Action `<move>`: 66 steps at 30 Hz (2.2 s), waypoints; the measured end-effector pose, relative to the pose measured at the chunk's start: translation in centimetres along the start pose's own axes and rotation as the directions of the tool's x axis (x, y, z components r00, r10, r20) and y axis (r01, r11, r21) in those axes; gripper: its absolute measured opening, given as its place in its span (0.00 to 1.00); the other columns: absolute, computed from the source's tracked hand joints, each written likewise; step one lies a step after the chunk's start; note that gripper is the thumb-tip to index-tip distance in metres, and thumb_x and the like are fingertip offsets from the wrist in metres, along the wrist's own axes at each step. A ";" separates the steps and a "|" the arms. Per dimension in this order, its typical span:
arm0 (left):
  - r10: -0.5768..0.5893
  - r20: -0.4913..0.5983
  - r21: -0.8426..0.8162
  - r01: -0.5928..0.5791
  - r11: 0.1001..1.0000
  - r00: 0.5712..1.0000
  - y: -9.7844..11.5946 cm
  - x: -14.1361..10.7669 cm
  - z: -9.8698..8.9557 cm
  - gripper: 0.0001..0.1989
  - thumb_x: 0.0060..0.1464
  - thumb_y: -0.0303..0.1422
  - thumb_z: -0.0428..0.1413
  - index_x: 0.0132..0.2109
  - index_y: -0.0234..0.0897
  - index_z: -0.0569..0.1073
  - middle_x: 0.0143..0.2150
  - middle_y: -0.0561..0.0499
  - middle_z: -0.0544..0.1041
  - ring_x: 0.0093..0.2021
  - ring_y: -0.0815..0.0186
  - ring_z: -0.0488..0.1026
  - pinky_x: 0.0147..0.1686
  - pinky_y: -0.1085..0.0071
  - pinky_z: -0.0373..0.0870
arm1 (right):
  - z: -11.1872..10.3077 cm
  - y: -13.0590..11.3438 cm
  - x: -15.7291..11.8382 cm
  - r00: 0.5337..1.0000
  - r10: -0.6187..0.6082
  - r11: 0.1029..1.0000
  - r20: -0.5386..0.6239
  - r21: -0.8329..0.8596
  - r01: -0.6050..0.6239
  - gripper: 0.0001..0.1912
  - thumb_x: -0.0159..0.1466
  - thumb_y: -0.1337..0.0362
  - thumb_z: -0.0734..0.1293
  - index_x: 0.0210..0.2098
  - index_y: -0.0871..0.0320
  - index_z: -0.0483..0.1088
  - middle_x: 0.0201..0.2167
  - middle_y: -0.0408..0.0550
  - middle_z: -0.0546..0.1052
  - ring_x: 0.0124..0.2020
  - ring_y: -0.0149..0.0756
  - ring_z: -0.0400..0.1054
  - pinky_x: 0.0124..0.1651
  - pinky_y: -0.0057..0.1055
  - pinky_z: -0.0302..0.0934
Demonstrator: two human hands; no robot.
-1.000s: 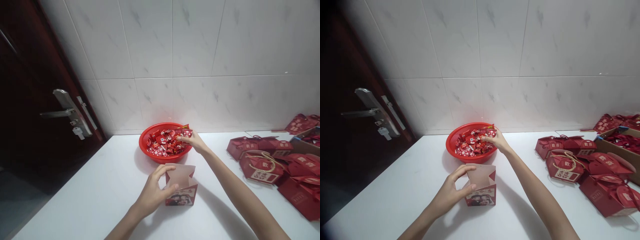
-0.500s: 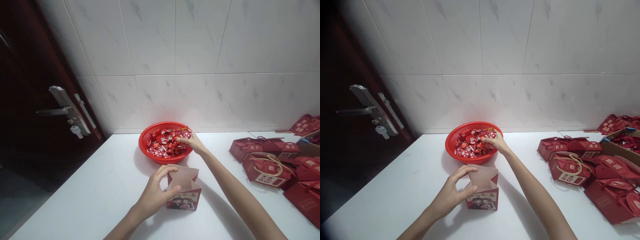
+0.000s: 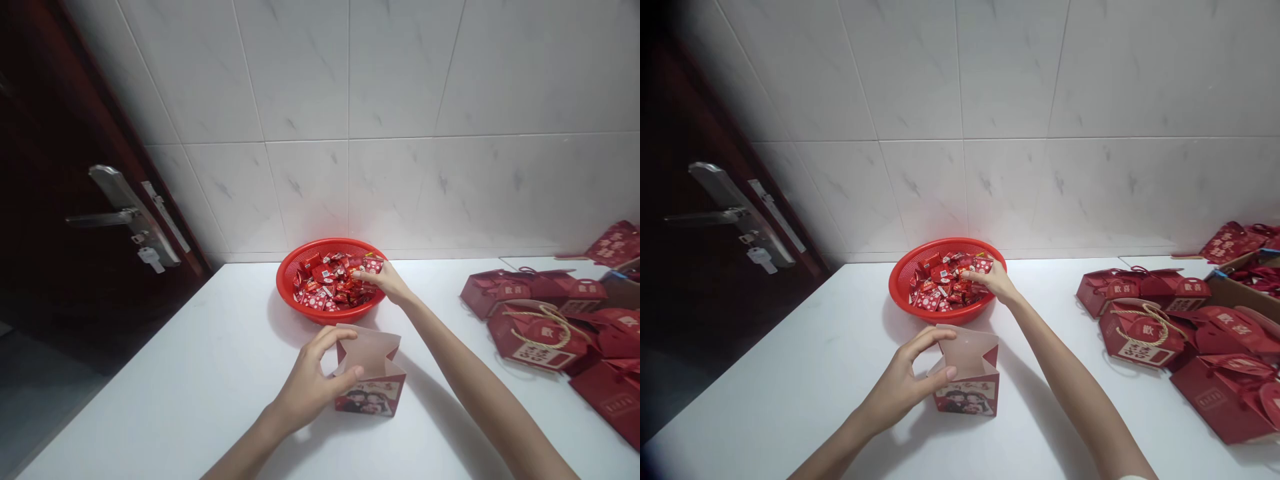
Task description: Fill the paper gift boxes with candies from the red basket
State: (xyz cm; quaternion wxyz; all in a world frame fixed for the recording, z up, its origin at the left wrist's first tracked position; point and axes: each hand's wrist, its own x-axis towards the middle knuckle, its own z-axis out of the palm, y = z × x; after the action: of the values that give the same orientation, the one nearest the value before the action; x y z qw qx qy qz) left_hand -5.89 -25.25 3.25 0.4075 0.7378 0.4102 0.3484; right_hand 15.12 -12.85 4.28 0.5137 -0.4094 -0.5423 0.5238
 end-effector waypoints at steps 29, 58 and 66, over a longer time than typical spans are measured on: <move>-0.019 0.045 -0.119 0.025 0.993 0.999 -0.1 0.0 0.5 0.21 0.54 0.34 0.62 0.55 0.41 0.74 0.50 0.47 0.78 0.52 0.54 0.74 0.52 0.61 0.73 | 1.7 -8.1 -10.2 0.812 -0.121 0.823 0.570 -0.401 0.403 0.14 0.64 0.57 0.71 0.46 0.55 0.70 0.40 0.46 0.80 0.38 0.37 0.74 0.40 0.32 0.69; 0.052 0.057 -0.070 -0.048 0.996 0.997 0.2 0.1 0.1 0.26 0.51 0.29 0.63 0.58 0.43 0.71 0.59 0.48 0.74 0.58 0.55 0.70 0.58 0.62 0.67 | 3.6 -7.0 -11.4 0.830 0.132 0.033 0.543 -0.839 0.544 0.13 0.66 0.60 0.68 0.48 0.59 0.72 0.39 0.51 0.81 0.28 0.38 0.75 0.25 0.31 0.49; 0.052 0.047 -0.051 -0.050 0.997 0.997 -0.1 0.1 0.2 0.26 0.52 0.31 0.63 0.58 0.44 0.70 0.59 0.48 0.73 0.58 0.56 0.70 0.59 0.61 0.67 | 3.3 -7.2 -11.2 0.861 0.127 0.077 0.493 -0.870 0.487 0.10 0.67 0.60 0.67 0.44 0.60 0.73 0.36 0.50 0.80 0.29 0.37 0.73 0.27 0.29 0.50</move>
State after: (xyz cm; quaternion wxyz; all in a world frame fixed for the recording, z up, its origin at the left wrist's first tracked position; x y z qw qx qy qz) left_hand -5.76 -25.22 3.10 0.4264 0.7460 0.3723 0.3507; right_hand 14.04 -25.15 10.20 0.0279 -0.4374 -0.8983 0.0312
